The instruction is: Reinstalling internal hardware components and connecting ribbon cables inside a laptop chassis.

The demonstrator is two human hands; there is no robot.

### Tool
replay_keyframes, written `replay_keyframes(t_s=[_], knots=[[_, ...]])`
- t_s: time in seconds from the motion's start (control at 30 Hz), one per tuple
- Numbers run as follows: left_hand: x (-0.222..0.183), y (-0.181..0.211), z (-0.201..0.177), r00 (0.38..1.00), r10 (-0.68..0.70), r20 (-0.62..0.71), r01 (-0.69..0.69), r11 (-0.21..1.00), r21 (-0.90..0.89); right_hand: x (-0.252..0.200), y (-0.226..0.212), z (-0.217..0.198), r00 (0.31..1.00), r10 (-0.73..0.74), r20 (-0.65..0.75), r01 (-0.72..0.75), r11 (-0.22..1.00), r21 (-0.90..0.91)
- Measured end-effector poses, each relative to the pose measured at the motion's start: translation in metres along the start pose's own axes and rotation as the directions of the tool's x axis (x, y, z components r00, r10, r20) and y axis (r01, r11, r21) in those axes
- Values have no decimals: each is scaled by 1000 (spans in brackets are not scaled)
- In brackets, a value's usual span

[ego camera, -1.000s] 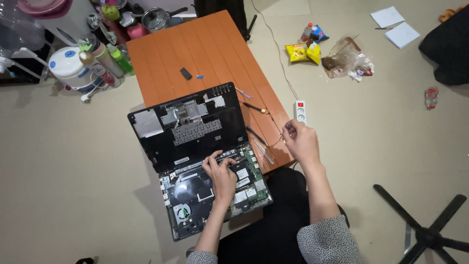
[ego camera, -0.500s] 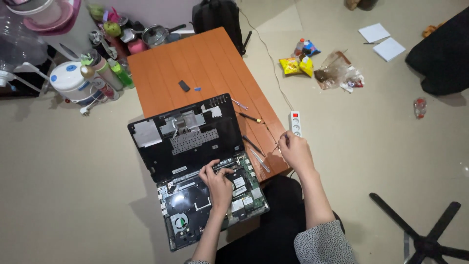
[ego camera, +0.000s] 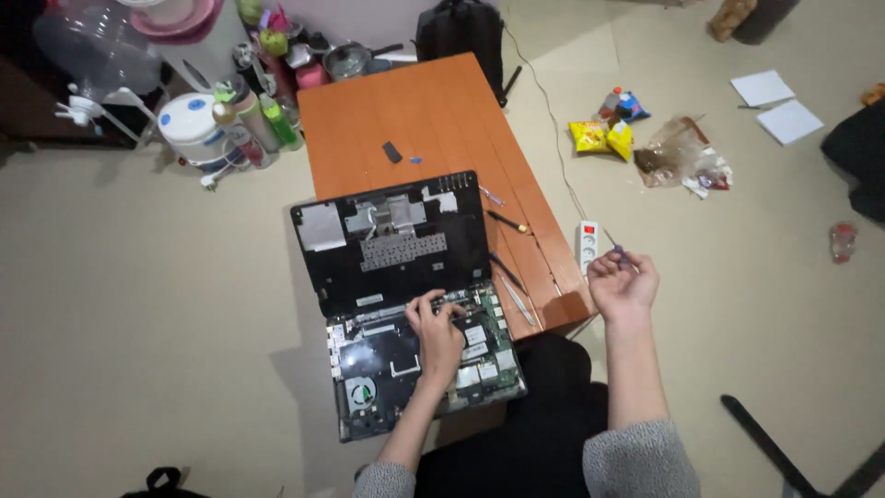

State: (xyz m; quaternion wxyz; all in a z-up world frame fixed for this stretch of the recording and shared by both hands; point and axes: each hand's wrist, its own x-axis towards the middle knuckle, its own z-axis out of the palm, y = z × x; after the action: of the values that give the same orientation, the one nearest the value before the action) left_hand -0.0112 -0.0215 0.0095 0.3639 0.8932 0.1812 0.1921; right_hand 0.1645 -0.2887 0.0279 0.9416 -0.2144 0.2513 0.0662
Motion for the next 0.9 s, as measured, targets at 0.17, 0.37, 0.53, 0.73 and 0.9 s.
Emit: replay_keyframes(t_s=[0.17,0.37,0.53,0.73,0.9], knots=[[0,-9,6,999,9,-37,-9,1000,-5,-28,1,25,999,-11,51,3,987,160],[0,-15,14,999,-2,-46,2,1000,-4,-33,-2,28,993,-33,110,13,984,179],[1,-16,17,999,13,-43,-12,1000,9,-45,-5,36,984,-28,178,-11,977,213],[2,-18,18,998,27,-55,-28,999,-20,-49,-2,35,926,16,377,-140,942,306],[-5,-30,19,998,44,-46,-43,999,24,-38,7,23,971,35,235,-95,964,247]])
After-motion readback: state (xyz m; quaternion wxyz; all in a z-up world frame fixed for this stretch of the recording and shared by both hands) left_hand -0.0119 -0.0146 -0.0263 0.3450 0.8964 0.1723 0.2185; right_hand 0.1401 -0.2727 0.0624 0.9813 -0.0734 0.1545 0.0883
